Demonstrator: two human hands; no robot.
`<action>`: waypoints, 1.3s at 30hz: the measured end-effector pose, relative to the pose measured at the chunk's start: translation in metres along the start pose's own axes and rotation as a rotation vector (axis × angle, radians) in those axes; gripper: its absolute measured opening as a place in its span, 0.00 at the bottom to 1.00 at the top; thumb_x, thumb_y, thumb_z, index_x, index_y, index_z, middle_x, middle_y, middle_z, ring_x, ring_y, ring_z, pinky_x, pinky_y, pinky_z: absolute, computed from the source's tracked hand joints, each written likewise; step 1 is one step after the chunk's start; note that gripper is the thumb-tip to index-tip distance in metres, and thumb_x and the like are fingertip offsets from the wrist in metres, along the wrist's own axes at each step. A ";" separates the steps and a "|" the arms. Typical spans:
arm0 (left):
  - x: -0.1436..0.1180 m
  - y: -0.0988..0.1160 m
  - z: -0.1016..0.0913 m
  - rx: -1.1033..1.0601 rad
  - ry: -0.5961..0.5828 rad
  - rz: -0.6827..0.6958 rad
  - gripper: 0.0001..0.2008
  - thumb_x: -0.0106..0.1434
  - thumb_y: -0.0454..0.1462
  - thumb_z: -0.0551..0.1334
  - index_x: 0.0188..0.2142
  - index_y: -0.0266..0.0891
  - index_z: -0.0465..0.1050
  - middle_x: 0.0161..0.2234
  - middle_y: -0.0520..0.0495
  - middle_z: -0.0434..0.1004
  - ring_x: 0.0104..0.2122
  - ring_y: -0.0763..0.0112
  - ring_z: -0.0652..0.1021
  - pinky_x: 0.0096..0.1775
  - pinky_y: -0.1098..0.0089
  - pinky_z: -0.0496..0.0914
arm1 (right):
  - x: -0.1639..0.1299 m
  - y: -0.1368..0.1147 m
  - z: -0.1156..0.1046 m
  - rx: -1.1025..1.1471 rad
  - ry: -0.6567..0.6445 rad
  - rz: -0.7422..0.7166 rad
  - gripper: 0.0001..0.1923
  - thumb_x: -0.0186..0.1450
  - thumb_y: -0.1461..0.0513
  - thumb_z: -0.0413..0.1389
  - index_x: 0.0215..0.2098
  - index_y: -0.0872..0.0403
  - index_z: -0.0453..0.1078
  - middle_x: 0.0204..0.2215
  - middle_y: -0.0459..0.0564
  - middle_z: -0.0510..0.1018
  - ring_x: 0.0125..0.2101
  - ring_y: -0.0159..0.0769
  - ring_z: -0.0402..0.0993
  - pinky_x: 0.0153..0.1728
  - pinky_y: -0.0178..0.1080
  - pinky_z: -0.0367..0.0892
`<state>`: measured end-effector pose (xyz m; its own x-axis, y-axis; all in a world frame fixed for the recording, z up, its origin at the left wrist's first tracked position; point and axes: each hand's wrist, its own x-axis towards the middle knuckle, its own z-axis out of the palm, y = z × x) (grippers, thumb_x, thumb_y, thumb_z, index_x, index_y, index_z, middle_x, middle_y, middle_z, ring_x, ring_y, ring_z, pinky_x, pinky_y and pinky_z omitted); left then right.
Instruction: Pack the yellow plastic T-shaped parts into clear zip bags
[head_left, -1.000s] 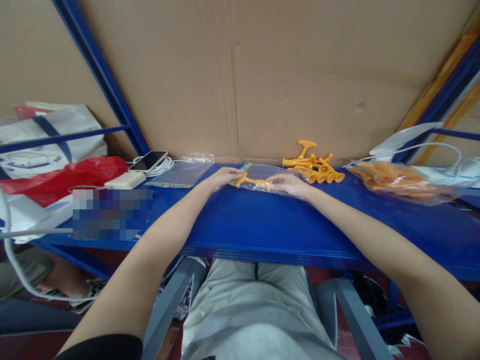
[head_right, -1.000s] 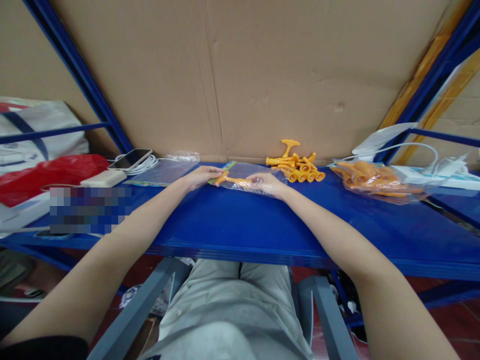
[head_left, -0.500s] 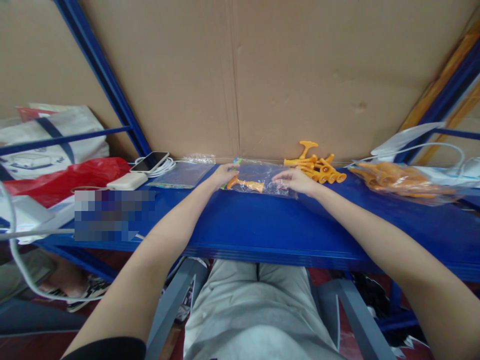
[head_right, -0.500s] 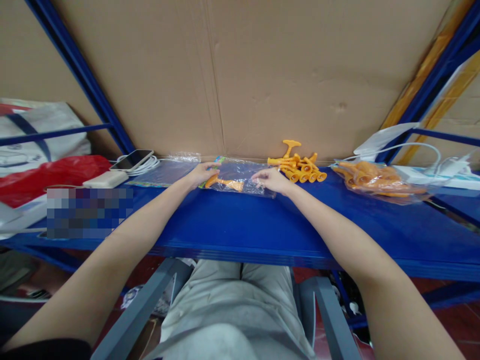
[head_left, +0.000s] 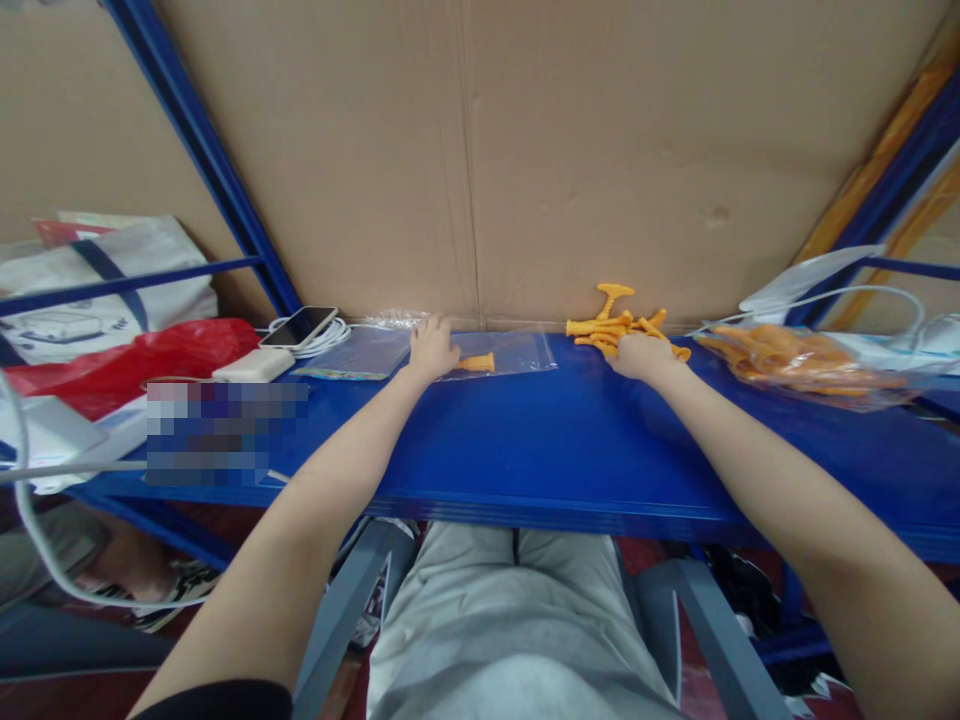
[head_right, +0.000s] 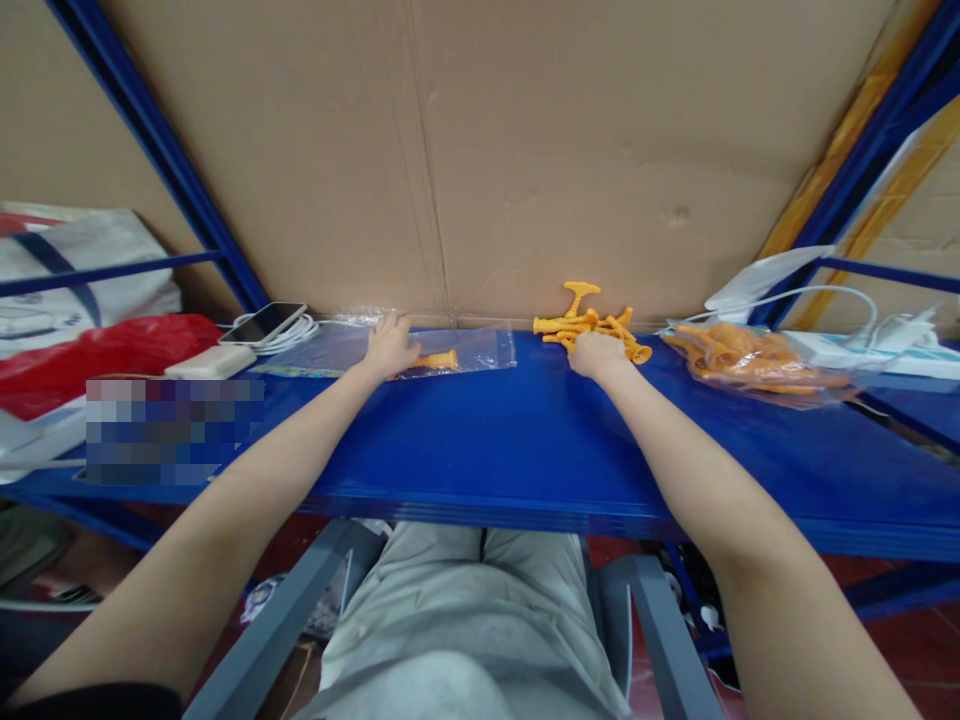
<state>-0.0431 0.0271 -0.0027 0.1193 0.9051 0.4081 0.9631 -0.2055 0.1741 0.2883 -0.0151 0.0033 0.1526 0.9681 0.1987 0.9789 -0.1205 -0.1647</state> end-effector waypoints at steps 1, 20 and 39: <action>0.002 0.001 0.004 0.001 0.005 0.055 0.28 0.63 0.36 0.55 0.63 0.35 0.61 0.66 0.36 0.58 0.66 0.51 0.58 0.65 0.54 0.54 | -0.002 -0.002 -0.001 -0.045 -0.040 0.001 0.18 0.63 0.57 0.58 0.49 0.57 0.76 0.52 0.65 0.76 0.56 0.59 0.70 0.54 0.58 0.63; 0.007 0.007 0.007 -0.026 -0.493 0.243 0.34 0.67 0.41 0.36 0.69 0.30 0.48 0.70 0.45 0.43 0.69 0.66 0.46 0.67 0.64 0.41 | 0.004 -0.017 -0.005 0.696 0.322 -0.351 0.08 0.60 0.60 0.50 0.35 0.54 0.68 0.29 0.49 0.75 0.32 0.39 0.73 0.36 0.42 0.69; 0.008 0.006 0.006 -0.057 -0.516 0.245 0.35 0.65 0.43 0.38 0.69 0.32 0.49 0.70 0.48 0.45 0.69 0.68 0.49 0.67 0.67 0.43 | -0.001 -0.020 0.000 0.807 0.188 -0.571 0.08 0.55 0.60 0.55 0.33 0.54 0.68 0.25 0.44 0.71 0.25 0.31 0.65 0.29 0.37 0.63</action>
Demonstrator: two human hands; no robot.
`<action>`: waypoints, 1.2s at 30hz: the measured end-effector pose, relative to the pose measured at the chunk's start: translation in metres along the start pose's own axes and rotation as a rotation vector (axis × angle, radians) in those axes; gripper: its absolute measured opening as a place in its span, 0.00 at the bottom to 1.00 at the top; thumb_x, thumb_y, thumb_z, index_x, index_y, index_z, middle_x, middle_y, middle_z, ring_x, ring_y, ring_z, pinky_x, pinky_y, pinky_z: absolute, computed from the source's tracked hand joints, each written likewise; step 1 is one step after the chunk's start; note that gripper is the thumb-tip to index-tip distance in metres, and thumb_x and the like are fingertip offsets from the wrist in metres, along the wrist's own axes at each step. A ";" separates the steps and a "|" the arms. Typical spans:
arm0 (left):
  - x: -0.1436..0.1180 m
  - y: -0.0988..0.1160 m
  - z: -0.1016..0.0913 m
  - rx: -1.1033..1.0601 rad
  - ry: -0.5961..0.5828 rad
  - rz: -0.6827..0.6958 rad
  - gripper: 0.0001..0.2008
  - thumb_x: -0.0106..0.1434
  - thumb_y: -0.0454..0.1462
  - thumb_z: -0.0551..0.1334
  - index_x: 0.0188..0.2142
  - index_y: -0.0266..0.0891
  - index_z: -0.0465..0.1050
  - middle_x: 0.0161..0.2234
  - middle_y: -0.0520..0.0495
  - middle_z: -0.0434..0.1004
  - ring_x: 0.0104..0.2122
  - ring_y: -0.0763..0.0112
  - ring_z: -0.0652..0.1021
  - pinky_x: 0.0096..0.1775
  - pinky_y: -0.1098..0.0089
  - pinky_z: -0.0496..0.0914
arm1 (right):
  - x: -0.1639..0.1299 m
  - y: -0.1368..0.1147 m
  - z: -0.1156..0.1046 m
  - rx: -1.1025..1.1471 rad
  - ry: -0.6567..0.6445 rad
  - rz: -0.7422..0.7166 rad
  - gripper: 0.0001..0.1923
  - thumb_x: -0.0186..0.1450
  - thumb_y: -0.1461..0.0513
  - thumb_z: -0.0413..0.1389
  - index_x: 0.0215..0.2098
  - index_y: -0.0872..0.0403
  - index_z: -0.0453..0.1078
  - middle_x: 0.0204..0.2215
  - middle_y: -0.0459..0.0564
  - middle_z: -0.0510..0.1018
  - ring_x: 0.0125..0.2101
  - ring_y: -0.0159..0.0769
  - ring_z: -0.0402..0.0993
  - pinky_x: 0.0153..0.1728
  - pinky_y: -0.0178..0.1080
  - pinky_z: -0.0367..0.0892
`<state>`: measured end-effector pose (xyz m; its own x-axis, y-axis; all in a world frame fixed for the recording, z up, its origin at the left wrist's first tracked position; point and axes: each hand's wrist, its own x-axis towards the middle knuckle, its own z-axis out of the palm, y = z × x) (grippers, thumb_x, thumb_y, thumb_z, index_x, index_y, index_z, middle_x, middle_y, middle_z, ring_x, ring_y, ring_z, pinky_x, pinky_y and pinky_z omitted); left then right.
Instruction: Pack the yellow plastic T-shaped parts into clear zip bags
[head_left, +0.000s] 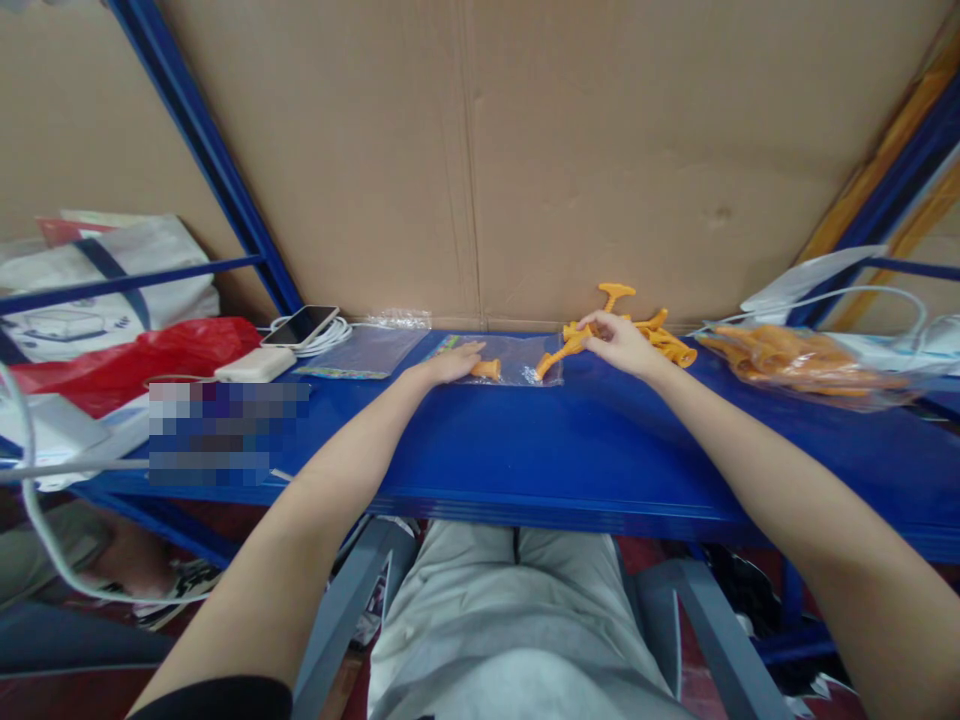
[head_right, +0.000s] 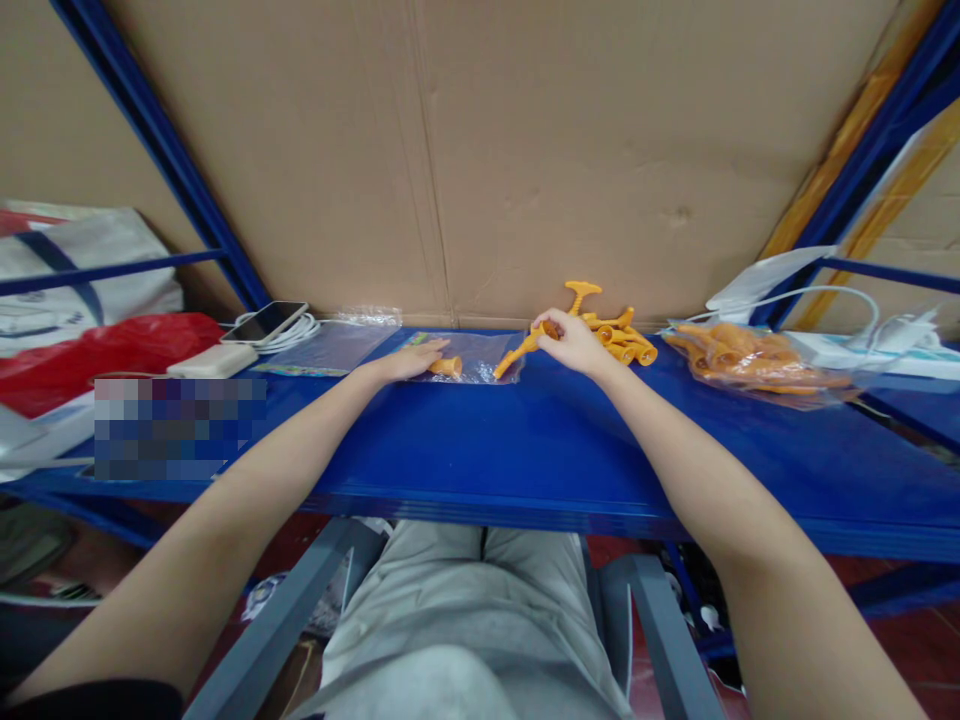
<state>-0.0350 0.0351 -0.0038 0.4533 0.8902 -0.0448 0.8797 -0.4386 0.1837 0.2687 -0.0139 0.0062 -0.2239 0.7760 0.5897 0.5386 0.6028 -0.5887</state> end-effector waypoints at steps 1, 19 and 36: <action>0.000 0.000 0.000 -0.003 -0.005 0.000 0.35 0.65 0.44 0.38 0.69 0.33 0.49 0.70 0.49 0.44 0.69 0.69 0.49 0.66 0.68 0.43 | 0.000 0.003 0.002 -0.006 -0.021 0.012 0.08 0.55 0.59 0.56 0.33 0.54 0.68 0.26 0.45 0.72 0.25 0.32 0.66 0.29 0.37 0.64; -0.002 0.021 0.008 -0.017 -0.003 0.127 0.34 0.67 0.44 0.39 0.68 0.35 0.53 0.69 0.49 0.48 0.69 0.67 0.50 0.67 0.66 0.44 | -0.008 -0.011 0.017 -0.259 -0.410 0.079 0.09 0.57 0.60 0.57 0.30 0.56 0.77 0.24 0.45 0.79 0.24 0.34 0.73 0.26 0.35 0.67; -0.004 0.037 0.014 -0.072 0.001 0.199 0.33 0.68 0.48 0.41 0.69 0.37 0.51 0.70 0.51 0.45 0.69 0.65 0.48 0.67 0.66 0.43 | -0.016 -0.010 0.043 -0.276 -0.364 0.001 0.24 0.62 0.60 0.58 0.56 0.58 0.72 0.51 0.58 0.78 0.51 0.52 0.75 0.52 0.50 0.70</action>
<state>-0.0023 0.0142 -0.0109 0.6170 0.7870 0.0004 0.7601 -0.5961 0.2587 0.2319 -0.0240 -0.0209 -0.4676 0.8210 0.3276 0.7242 0.5683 -0.3905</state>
